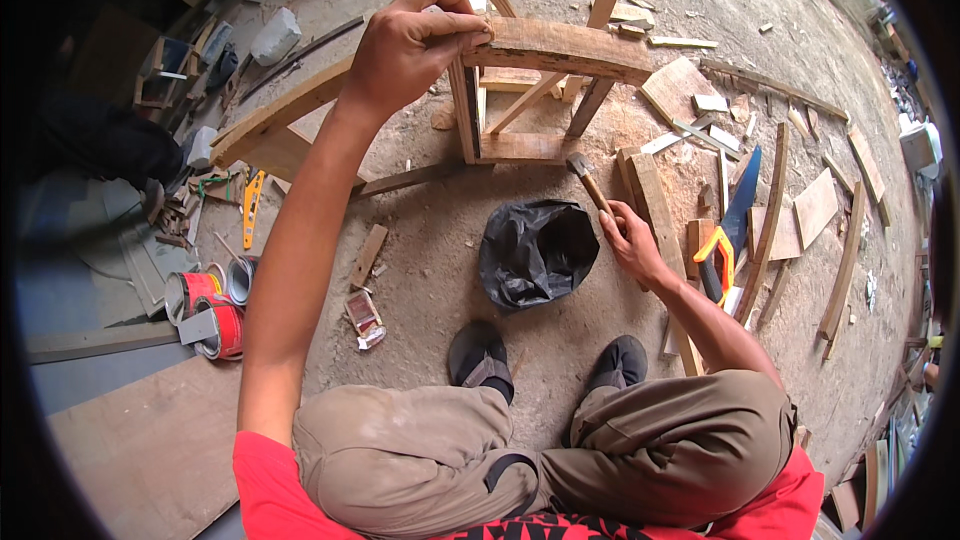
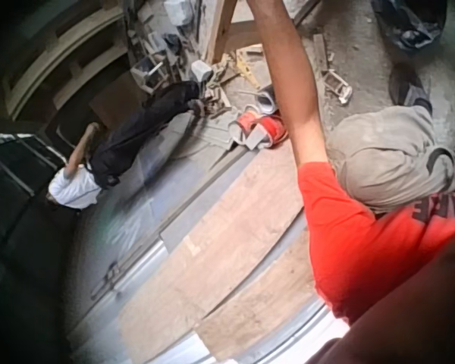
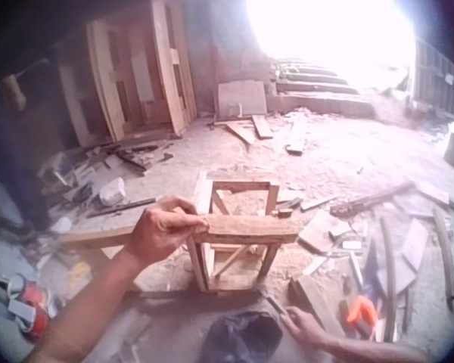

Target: The person assembles a wooden chair by cutting a plank with a hand saw, fitting the seat and backrest, and securing the parts with a hammer and nails. The person works on the ground in a cluttered workshop.

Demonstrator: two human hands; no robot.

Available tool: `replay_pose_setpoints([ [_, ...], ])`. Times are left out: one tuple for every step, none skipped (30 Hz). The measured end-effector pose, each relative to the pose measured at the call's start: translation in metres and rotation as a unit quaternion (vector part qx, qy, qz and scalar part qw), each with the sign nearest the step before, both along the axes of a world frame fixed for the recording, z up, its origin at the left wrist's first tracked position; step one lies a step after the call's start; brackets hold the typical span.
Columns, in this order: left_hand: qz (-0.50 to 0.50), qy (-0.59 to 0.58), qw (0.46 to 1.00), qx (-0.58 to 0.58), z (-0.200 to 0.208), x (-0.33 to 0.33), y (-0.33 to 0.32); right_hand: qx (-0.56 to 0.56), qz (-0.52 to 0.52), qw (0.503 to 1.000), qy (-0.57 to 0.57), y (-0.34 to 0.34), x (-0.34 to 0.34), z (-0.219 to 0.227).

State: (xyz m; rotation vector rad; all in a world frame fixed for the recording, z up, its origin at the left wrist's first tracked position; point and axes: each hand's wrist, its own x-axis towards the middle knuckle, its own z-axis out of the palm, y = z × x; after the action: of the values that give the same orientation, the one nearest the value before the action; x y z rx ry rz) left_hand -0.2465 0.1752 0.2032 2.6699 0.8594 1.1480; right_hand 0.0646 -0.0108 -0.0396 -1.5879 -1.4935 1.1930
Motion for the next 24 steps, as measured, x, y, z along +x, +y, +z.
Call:
replay_pose_setpoints([
  [0.001,-0.004,1.0,-0.007,0.0,0.0,-0.001,0.007,-0.003,1.0,0.002,0.0,-0.001,0.001],
  [0.002,-0.007,1.0,-0.015,0.0,0.0,-0.001,0.014,-0.006,1.0,0.004,-0.001,-0.001,0.002],
  [0.003,-0.01,1.0,-0.022,0.001,0.001,-0.002,0.017,-0.008,1.0,0.011,-0.001,-0.001,0.002],
  [0.003,-0.012,1.0,-0.029,0.002,0.002,-0.002,0.02,-0.011,1.0,0.018,-0.002,0.0,0.002],
  [0.003,-0.015,0.999,-0.036,0.002,0.003,-0.003,0.024,-0.013,0.999,0.025,-0.002,0.0,0.001],
  [0.0,-0.022,0.999,-0.046,0.0,0.002,-0.002,0.032,-0.016,0.999,0.033,-0.002,-0.001,0.002],
  [-0.003,-0.028,0.998,-0.057,0.0,0.001,0.0,0.041,-0.019,0.998,0.04,-0.001,-0.003,0.003],
  [-0.006,-0.035,0.997,-0.067,-0.001,0.001,0.001,0.05,-0.023,0.997,0.048,-0.001,-0.004,0.004],
  [-0.008,-0.031,0.997,-0.064,-0.001,0.001,0.001,0.05,-0.023,0.997,0.05,0.0,-0.004,0.005],
  [-0.009,-0.027,0.998,-0.061,-0.001,0.001,0.001,0.051,-0.024,0.997,0.051,0.002,-0.005,0.006],
  [-0.01,-0.023,0.998,-0.057,-0.001,0.001,0.001,0.052,-0.024,0.997,0.053,0.002,-0.005,0.006],
  [-0.006,-0.02,0.999,-0.047,-0.001,0.001,0.001,0.048,-0.022,0.997,0.053,0.002,-0.005,0.006],
  [-0.001,-0.017,0.999,-0.037,-0.001,0.001,0.001,0.043,-0.02,0.997,0.053,0.002,-0.005,0.006],
  [0.003,-0.014,1.0,-0.027,-0.002,0.002,0.001,0.039,-0.019,0.998,0.053,0.002,-0.005,0.006],
  [0.008,-0.015,0.999,-0.03,-0.001,0.002,0.0,0.043,-0.017,0.998,0.05,0.002,-0.005,0.006],
  [0.012,-0.015,0.999,-0.033,-0.001,0.003,0.0,0.046,-0.016,0.998,0.046,0.0,-0.005,0.006],
  [0.017,-0.016,0.999,-0.036,-0.001,0.004,-0.001,0.049,-0.016,0.998,0.043,-0.001,-0.005,0.006],
  [0.017,-0.019,0.999,-0.037,-0.002,0.003,-0.001,0.055,-0.015,0.997,0.052,-0.002,-0.007,0.009],
  [0.017,-0.021,0.999,-0.037,-0.002,0.002,-0.001,0.062,-0.014,0.996,0.061,-0.004,-0.01,0.011],
  [0.017,-0.023,0.999,-0.038,-0.002,0.002,-0.001,0.068,-0.013,0.995,0.07,-0.005,-0.011,0.014],
  [0.014,-0.025,0.999,-0.045,-0.002,0.002,0.0,0.076,-0.006,0.995,0.065,-0.005,-0.013,0.018],
  [0.011,-0.027,0.998,-0.052,-0.002,0.001,0.001,0.085,0.002,0.995,0.06,-0.004,-0.013,0.022],
  [0.008,-0.029,0.998,-0.059,-0.002,0.001,0.001,0.093,0.009,0.994,0.055,-0.003,-0.014,0.025],
  [0.006,-0.028,0.998,-0.058,-0.002,0.001,0.002,0.096,0.015,0.994,0.056,-0.003,-0.015,0.025],
])
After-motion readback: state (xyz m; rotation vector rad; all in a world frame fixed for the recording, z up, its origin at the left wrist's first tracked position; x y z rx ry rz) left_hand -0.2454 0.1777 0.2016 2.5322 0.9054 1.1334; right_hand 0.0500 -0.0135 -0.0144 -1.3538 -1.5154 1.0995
